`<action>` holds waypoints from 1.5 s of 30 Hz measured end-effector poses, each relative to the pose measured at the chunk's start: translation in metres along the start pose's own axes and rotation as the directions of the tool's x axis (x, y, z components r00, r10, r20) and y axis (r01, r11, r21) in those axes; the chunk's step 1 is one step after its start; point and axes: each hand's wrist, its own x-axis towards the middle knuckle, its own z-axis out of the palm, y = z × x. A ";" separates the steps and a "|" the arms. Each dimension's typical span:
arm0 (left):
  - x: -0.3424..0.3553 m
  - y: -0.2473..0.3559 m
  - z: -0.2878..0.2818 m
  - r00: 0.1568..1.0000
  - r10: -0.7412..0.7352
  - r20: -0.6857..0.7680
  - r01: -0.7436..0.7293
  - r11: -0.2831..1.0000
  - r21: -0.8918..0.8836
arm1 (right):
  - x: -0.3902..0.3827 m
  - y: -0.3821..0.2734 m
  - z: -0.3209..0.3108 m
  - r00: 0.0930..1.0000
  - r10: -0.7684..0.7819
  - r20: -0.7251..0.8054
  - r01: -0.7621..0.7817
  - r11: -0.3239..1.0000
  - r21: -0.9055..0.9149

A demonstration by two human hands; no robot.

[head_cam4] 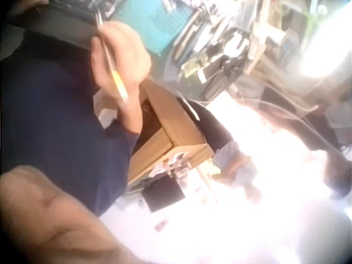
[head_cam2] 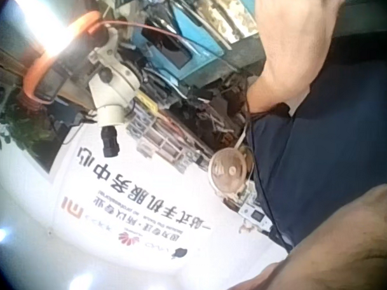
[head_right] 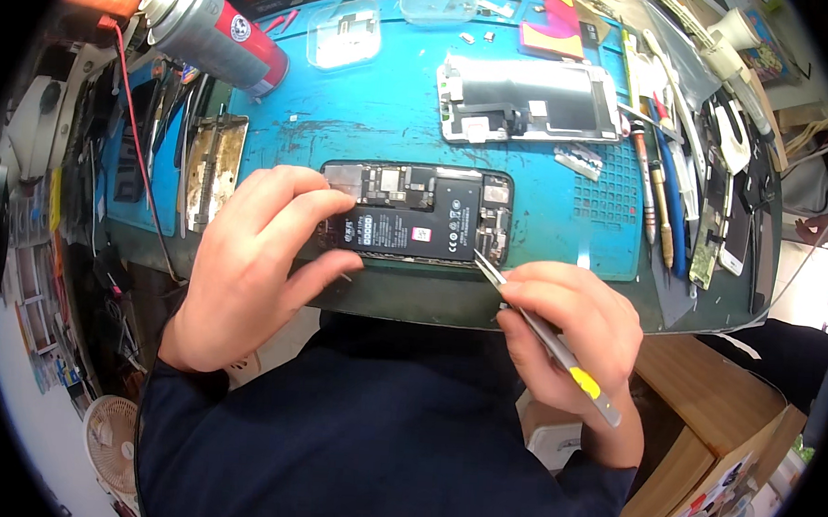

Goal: The person removes a battery from a disassembled smartphone using a metal prying tool. They peel off the protective adhesive backing from the battery and then place it back into the phone's chassis, securing the connector with the tool.

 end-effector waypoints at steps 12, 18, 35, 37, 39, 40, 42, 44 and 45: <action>0.005 -0.001 -0.001 0.992 0.115 0.044 -0.118 0.989 0.088 | 0.005 0.003 -0.003 0.996 0.064 0.068 -0.067 0.997 0.039; 0.006 0.000 -0.001 0.993 0.106 0.052 -0.109 0.992 0.060 | 0.007 0.002 -0.006 0.992 0.076 0.103 -0.079 0.997 0.027; 0.007 0.000 -0.003 0.993 0.096 0.074 -0.100 0.994 0.053 | 0.026 0.010 -0.015 0.973 0.020 0.230 -0.035 0.998 0.059; 0.008 0.000 -0.003 0.992 0.097 0.079 -0.101 0.994 0.052 | 0.026 0.010 -0.014 0.972 0.001 0.233 -0.013 0.999 0.046; 0.008 0.000 -0.003 0.992 0.095 0.078 -0.099 0.994 0.046 | 0.026 0.012 -0.013 0.972 -0.028 0.233 0.019 0.999 0.038; 0.008 0.000 -0.003 0.992 0.098 0.076 -0.101 0.994 0.043 | 0.025 0.012 -0.013 0.972 -0.042 0.233 0.035 0.999 0.034; 0.008 -0.001 -0.002 0.992 0.103 0.072 -0.106 0.994 0.036 | 0.019 0.017 -0.011 0.974 -0.088 0.210 0.083 0.996 0.032; 0.009 -0.001 -0.003 0.991 0.113 0.071 -0.115 0.993 0.029 | 0.016 0.021 -0.010 0.974 -0.129 0.187 0.125 0.992 0.034; 0.009 -0.001 -0.003 0.991 0.117 0.071 -0.119 0.993 0.026 | 0.014 0.022 -0.010 0.971 -0.137 0.194 0.133 0.990 0.036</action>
